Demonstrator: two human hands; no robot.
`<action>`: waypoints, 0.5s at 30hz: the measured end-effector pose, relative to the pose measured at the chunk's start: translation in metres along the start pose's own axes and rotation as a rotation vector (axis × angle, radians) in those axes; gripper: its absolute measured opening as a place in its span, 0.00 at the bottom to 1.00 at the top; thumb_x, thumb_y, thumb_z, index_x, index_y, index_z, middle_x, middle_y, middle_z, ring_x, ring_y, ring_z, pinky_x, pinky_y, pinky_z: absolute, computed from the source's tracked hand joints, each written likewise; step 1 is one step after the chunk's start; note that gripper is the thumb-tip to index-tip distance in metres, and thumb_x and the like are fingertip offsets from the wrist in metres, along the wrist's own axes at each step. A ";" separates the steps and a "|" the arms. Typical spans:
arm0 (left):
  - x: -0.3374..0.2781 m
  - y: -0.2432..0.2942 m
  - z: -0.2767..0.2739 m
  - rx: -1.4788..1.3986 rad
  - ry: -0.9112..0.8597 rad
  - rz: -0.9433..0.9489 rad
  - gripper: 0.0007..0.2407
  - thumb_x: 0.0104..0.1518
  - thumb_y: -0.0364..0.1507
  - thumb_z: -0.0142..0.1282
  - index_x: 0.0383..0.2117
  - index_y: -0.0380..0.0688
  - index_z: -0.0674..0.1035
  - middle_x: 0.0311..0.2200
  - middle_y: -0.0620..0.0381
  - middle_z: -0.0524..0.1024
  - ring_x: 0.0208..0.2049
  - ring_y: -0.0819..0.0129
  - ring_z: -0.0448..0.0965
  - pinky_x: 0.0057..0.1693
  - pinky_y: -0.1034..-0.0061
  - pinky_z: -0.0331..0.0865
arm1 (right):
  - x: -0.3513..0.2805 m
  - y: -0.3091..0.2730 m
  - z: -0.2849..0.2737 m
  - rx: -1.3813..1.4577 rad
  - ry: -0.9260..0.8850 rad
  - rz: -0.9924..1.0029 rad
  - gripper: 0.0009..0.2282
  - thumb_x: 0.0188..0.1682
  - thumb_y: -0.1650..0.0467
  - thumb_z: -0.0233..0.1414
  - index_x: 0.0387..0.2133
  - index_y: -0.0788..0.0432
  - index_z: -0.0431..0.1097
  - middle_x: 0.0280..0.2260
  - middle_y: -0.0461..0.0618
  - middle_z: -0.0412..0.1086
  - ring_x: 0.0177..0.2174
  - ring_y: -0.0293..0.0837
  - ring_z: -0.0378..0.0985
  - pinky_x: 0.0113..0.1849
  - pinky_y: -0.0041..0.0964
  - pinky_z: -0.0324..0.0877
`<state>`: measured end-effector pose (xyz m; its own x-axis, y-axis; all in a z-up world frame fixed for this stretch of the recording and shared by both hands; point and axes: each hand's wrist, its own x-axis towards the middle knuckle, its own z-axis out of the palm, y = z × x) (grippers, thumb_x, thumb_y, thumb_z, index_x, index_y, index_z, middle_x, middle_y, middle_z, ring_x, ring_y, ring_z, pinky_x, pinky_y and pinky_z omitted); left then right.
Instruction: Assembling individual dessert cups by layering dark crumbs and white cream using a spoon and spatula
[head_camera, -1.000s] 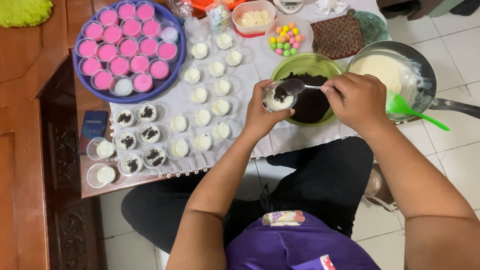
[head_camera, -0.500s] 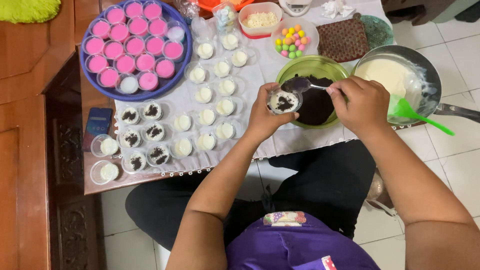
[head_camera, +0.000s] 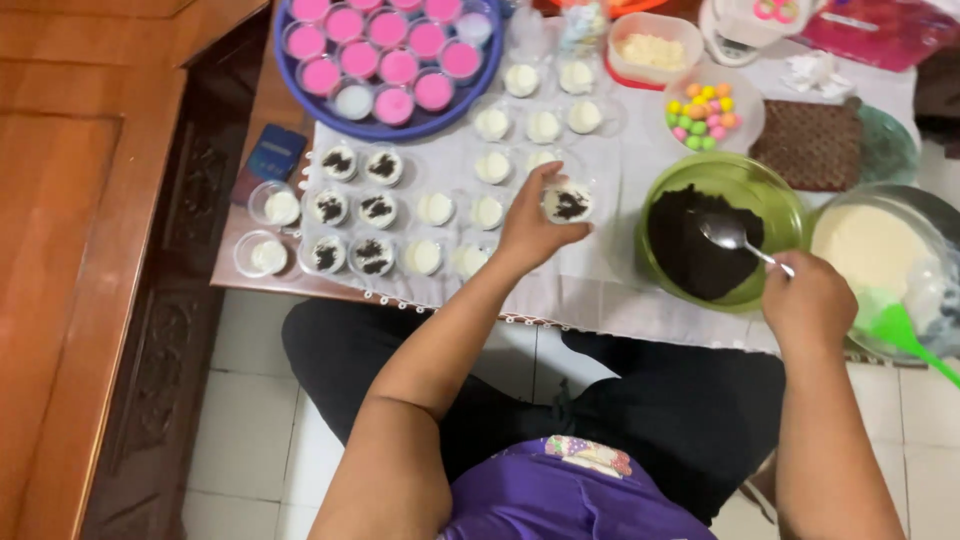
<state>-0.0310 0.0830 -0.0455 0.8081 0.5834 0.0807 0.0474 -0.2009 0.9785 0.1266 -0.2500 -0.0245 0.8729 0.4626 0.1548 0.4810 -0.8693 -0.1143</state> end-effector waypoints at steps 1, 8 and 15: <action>0.010 -0.010 -0.021 0.004 0.031 -0.005 0.37 0.37 0.27 0.72 0.60 0.49 0.66 0.52 0.51 0.75 0.51 0.59 0.78 0.58 0.70 0.71 | 0.000 0.001 0.003 0.006 -0.003 -0.030 0.07 0.56 0.69 0.54 0.38 0.57 0.80 0.36 0.55 0.78 0.34 0.58 0.78 0.35 0.47 0.70; 0.074 -0.083 -0.133 0.524 0.358 -0.091 0.34 0.37 0.29 0.72 0.55 0.36 0.67 0.52 0.44 0.67 0.53 0.47 0.69 0.59 0.62 0.67 | -0.005 0.016 0.016 0.066 0.037 0.000 0.07 0.60 0.71 0.56 0.44 0.62 0.80 0.39 0.56 0.79 0.35 0.56 0.79 0.38 0.46 0.71; 0.102 -0.133 -0.151 0.904 0.412 -0.270 0.37 0.30 0.40 0.80 0.50 0.44 0.71 0.63 0.49 0.55 0.62 0.44 0.54 0.59 0.47 0.54 | -0.012 0.008 0.003 -0.011 0.032 0.077 0.07 0.63 0.70 0.58 0.46 0.62 0.81 0.36 0.56 0.79 0.31 0.51 0.79 0.35 0.43 0.72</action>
<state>-0.0434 0.2885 -0.1383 0.4487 0.8874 0.1053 0.7595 -0.4408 0.4783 0.1200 -0.2618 -0.0299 0.9043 0.3886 0.1769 0.4112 -0.9041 -0.1160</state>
